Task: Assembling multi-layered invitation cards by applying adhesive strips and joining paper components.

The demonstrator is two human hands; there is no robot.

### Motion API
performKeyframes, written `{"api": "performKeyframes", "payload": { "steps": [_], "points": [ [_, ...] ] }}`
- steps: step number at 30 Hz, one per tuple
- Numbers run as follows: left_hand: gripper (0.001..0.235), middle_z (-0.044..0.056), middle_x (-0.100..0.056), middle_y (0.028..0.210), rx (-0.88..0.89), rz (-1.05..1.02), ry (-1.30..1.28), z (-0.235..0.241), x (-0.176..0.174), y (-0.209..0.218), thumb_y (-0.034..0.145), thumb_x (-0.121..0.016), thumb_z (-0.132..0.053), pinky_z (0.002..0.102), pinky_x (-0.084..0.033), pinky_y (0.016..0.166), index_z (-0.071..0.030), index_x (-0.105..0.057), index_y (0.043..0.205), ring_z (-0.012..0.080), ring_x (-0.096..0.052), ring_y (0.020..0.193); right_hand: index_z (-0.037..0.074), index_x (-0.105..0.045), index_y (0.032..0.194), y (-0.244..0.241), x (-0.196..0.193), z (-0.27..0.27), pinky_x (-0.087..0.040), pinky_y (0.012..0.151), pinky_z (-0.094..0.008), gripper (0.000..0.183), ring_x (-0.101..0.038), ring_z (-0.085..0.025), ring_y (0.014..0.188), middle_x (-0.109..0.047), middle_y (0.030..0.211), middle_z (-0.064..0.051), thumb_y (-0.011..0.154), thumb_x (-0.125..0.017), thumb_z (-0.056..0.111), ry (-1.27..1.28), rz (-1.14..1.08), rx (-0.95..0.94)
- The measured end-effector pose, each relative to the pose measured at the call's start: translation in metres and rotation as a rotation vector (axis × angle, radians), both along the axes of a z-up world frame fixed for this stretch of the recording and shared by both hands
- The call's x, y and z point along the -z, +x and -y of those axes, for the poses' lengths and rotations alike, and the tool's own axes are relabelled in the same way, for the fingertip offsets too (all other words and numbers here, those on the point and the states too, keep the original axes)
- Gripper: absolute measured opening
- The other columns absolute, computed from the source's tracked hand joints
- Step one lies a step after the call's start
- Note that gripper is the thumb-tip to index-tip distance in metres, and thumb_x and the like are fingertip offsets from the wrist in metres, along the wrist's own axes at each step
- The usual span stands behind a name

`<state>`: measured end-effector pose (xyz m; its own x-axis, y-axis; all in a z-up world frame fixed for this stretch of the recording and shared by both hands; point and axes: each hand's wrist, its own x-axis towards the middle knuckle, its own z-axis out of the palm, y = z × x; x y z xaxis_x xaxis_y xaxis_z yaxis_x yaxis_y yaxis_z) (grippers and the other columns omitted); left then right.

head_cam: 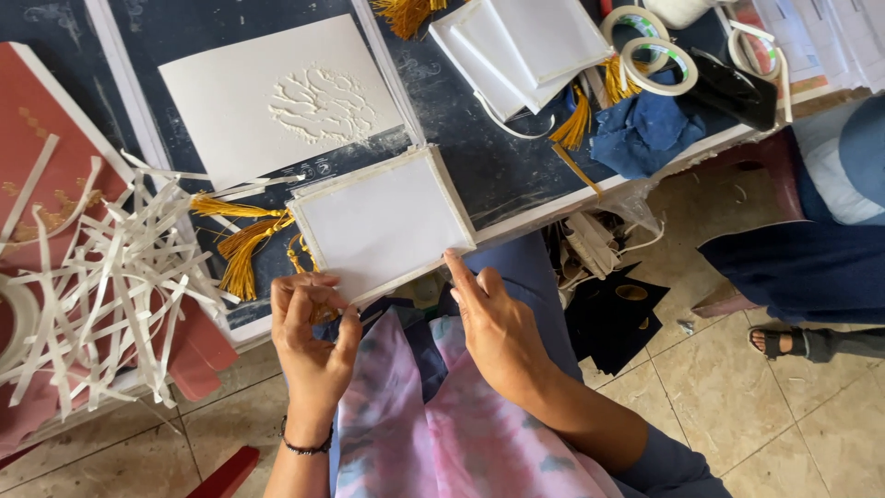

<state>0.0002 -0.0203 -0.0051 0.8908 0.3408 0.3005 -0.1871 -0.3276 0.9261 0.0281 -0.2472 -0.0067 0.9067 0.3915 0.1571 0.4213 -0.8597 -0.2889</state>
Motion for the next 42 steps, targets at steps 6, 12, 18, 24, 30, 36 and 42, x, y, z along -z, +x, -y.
{"api": "performKeyframes", "payload": {
  "steps": [6,12,18,24,30,36,42],
  "points": [
    [0.006,0.011,-0.046,0.104,0.009,0.039,0.038,-0.001,0.002,0.002,0.089,-0.061,-0.003,0.042,-0.054,0.099,-0.006,-0.055,0.088,0.0264,-0.061,0.107,0.016,-0.038,0.16,0.008,-0.007,0.016,-0.054,0.043,-0.039,0.058,-0.052,-0.028,0.049,-0.044,0.088,-0.006,0.107,-0.061,0.011,0.012,0.018,0.041],
    [0.008,0.01,-0.047,0.105,0.0,0.022,0.072,0.0,-0.004,0.002,0.087,-0.06,0.0,0.04,-0.054,0.099,-0.007,-0.057,0.085,0.0246,-0.06,0.109,0.017,-0.037,0.161,0.008,-0.007,0.02,-0.052,0.044,-0.042,0.058,-0.05,-0.031,0.051,-0.045,0.09,-0.007,0.108,-0.058,0.012,0.081,-0.014,0.025],
    [0.016,0.003,-0.058,0.12,-0.04,-0.266,0.649,0.004,-0.031,-0.004,0.081,-0.069,-0.017,0.048,-0.038,0.091,-0.019,-0.068,0.098,0.0336,-0.048,0.107,0.013,-0.047,0.157,0.017,-0.019,0.029,-0.056,0.071,-0.037,0.05,-0.067,-0.023,0.073,-0.053,0.091,-0.007,0.108,-0.054,0.008,0.265,-0.088,-0.054],
    [0.04,0.013,-0.059,0.119,0.351,-0.196,0.669,0.016,-0.059,0.032,0.083,-0.086,-0.033,0.048,-0.045,0.097,-0.009,-0.066,0.108,0.036,-0.058,0.104,0.015,-0.046,0.156,0.018,-0.021,0.029,-0.058,0.066,-0.039,0.047,-0.075,-0.024,0.081,-0.056,0.093,-0.009,0.109,-0.052,0.015,0.235,-0.1,-0.046],
    [0.034,0.006,-0.062,0.088,0.442,-0.226,0.605,0.059,-0.041,0.077,0.079,-0.083,-0.018,0.041,-0.048,0.083,-0.009,-0.065,0.107,0.033,-0.067,0.09,0.01,-0.054,0.149,0.021,-0.04,0.019,-0.062,0.064,-0.043,0.045,-0.074,-0.034,0.074,-0.067,0.09,-0.013,0.106,-0.053,0.021,0.283,-0.176,0.019],
    [0.017,-0.004,-0.061,0.071,0.406,-0.301,0.525,0.066,-0.033,0.089,0.077,-0.083,-0.019,0.036,-0.041,0.078,-0.017,-0.071,0.089,0.0226,-0.064,0.078,0.013,-0.057,0.147,0.023,-0.025,0.037,-0.062,0.063,-0.041,0.042,-0.073,-0.031,0.072,-0.067,0.086,-0.011,0.106,-0.052,0.022,0.255,-0.18,0.002],
    [0.01,0.0,-0.061,0.068,0.372,-0.312,0.431,0.069,-0.034,0.088,0.081,-0.08,-0.019,0.037,-0.04,0.078,-0.013,-0.072,0.082,0.0241,-0.062,0.076,0.014,-0.058,0.147,0.024,-0.023,0.038,-0.06,0.057,-0.041,0.042,-0.07,-0.032,0.065,-0.063,0.08,-0.012,0.106,-0.053,0.017,0.264,-0.161,-0.014]
  ]
}}
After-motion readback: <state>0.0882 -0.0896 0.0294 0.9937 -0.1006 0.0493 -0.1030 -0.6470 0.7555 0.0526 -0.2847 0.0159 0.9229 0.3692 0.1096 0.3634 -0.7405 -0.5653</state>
